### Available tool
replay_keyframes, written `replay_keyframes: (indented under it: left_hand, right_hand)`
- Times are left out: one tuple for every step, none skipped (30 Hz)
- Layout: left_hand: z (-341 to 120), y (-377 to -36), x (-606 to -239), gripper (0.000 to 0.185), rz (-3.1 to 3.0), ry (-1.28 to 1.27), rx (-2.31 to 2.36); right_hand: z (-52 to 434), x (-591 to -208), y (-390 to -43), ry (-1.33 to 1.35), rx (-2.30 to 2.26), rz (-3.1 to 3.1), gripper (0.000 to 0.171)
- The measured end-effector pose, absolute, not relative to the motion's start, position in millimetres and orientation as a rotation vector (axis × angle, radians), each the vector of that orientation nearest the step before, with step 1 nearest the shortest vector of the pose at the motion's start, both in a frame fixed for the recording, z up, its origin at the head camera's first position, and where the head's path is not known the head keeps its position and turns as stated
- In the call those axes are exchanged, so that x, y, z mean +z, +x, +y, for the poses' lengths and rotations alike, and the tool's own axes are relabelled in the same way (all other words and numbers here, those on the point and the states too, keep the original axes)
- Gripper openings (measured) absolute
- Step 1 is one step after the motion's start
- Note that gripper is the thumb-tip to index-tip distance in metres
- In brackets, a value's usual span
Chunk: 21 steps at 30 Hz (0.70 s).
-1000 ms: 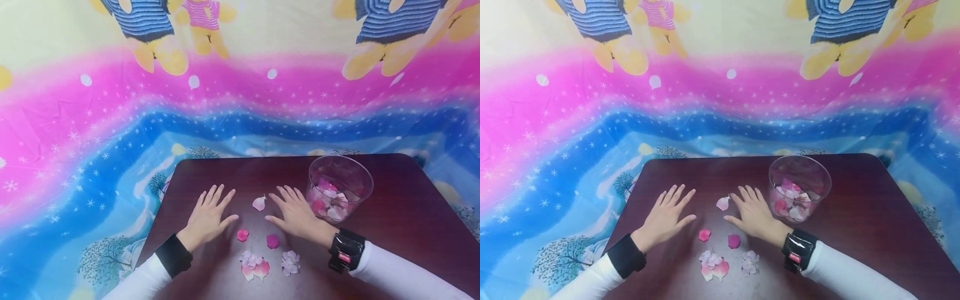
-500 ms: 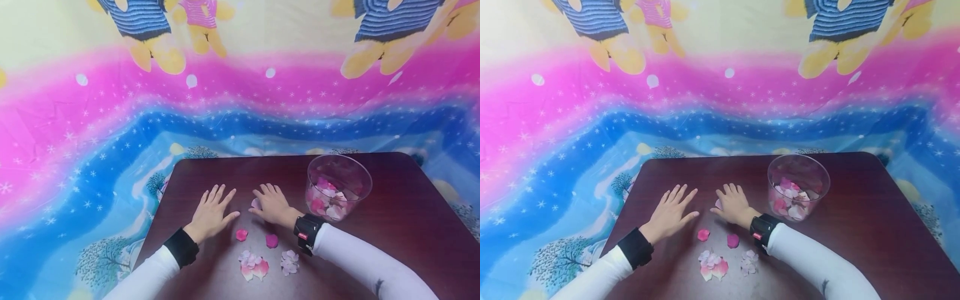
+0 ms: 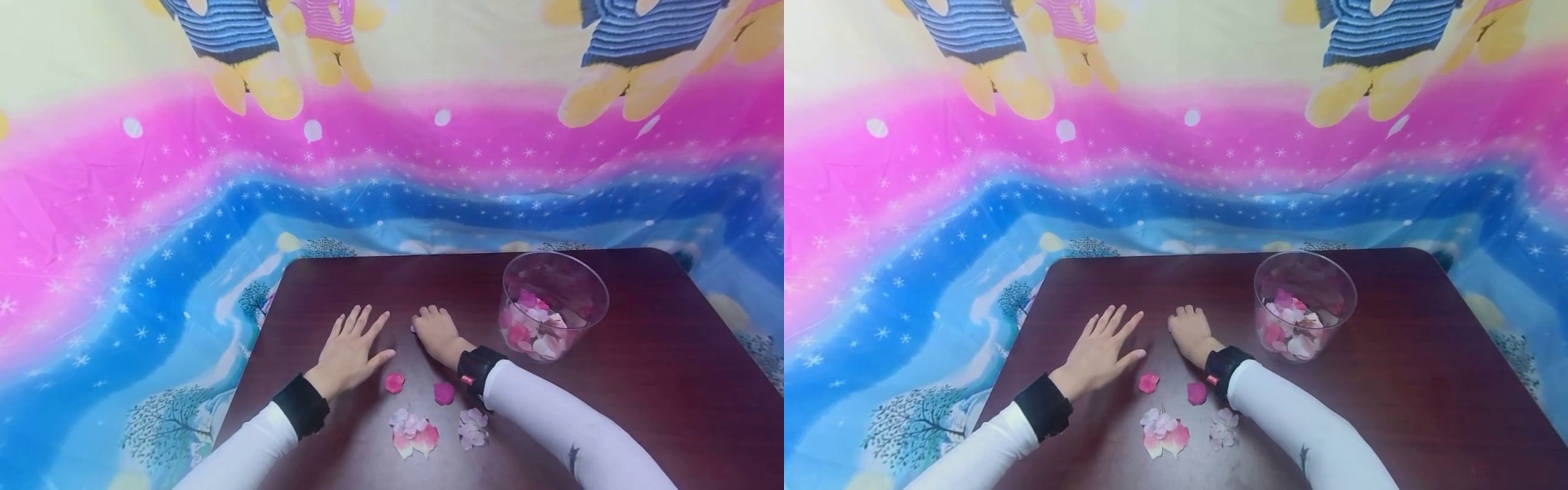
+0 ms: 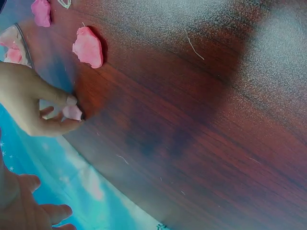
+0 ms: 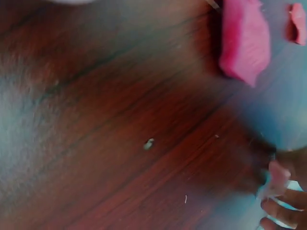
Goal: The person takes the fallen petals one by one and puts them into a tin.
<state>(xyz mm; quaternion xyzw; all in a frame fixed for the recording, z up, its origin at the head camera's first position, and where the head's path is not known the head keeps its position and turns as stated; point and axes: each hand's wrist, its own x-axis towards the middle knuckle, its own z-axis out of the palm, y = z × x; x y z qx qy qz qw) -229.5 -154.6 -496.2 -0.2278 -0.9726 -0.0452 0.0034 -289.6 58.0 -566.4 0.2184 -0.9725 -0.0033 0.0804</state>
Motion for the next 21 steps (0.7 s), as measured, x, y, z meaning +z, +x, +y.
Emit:
replay_keyframes:
  left_hand:
    - [-154.7,-229.4,-496.7,0.075,-3.044,-0.716,-0.144]
    - [-154.7,-229.0,-496.7,0.075,-3.044,-0.717,-0.14]
    - [-154.6,-228.6,-496.7,0.075,-3.044,-0.719,-0.139]
    - [-154.6,-228.3,-496.9,0.075,-3.044,-0.721,-0.137]
    - [-154.6,-227.9,-497.1,0.075,-3.046,-0.721,-0.139]
    - [-154.6,-227.6,-497.2,0.075,-3.047,-0.721,-0.14]
    - [-154.5,-227.2,-497.2,0.075,-3.049,-0.718,-0.139]
    - [-154.5,-226.7,-497.0,0.076,-3.053,-0.716,-0.138]
    - [-154.4,-226.5,-497.2,0.075,-3.051,-0.716,-0.143]
    - [-154.4,-226.2,-497.3,0.075,-3.053,-0.714,-0.144]
    - [-154.5,-225.7,-497.4,0.075,-3.056,-0.713,-0.142]
    - [-154.4,-225.5,-497.6,0.075,-3.054,-0.713,-0.142]
    - [-154.2,-225.1,-497.5,0.075,-3.055,-0.712,-0.141]
    - [-154.2,-224.6,-497.4,0.075,-3.057,-0.713,-0.141]
    - [-154.1,-224.3,-497.6,0.075,-3.057,-0.714,-0.139]
    - [-154.1,-224.0,-497.9,0.075,-3.057,-0.714,-0.135]
    - [-154.1,-223.7,-498.1,0.075,-3.056,-0.714,-0.136]
    - [-154.0,-223.5,-498.1,0.075,-3.056,-0.715,-0.135]
    - [-154.1,-223.2,-498.2,0.075,-3.059,-0.715,-0.134]
    - [-154.1,-223.0,-498.5,0.075,-3.056,-0.716,-0.132]
    - [-154.0,-222.8,-498.7,0.075,-3.055,-0.718,-0.13]
  right_hand:
    - [57.5,-567.6,-290.3,0.665,-0.018,-2.882,0.008]
    - [57.1,-568.4,-290.7,0.678,-0.026,-2.858,0.006]
    - [56.9,-568.8,-290.8,0.692,-0.033,-2.844,0.007]
    - [56.9,-568.9,-290.7,0.701,-0.028,-2.839,0.008]
    - [56.8,-569.0,-290.7,0.708,-0.018,-2.835,0.011]
    - [56.8,-568.9,-290.8,0.713,-0.01,-2.835,0.012]
    - [56.8,-568.8,-290.7,0.714,0.007,-2.838,0.011]
    - [56.9,-568.7,-290.6,0.715,0.019,-2.84,0.011]
    - [56.9,-568.8,-290.6,0.715,0.027,-2.842,0.01]
    - [57.0,-569.0,-290.7,0.716,0.037,-2.842,0.01]
    - [57.1,-569.3,-290.7,0.719,0.042,-2.84,0.01]
    - [57.2,-569.7,-290.8,0.721,0.05,-2.837,0.01]
    - [57.2,-570.1,-290.9,0.723,0.051,-2.834,0.011]
    - [57.3,-570.4,-291.0,0.725,0.055,-2.831,0.011]
    - [57.4,-570.7,-291.1,0.725,0.058,-2.829,0.011]
    - [57.5,-570.7,-290.9,0.725,0.066,-2.827,0.012]
    - [57.6,-570.5,-290.7,0.721,0.078,-2.827,0.012]
    - [57.7,-570.2,-290.7,0.716,0.092,-2.832,0.011]
    - [57.7,-569.8,-290.6,0.706,0.11,-2.839,0.011]
    - [57.9,-569.3,-290.6,0.695,0.134,-2.847,0.011]
    - [58.1,-568.4,-290.4,0.684,0.162,-2.862,0.011]
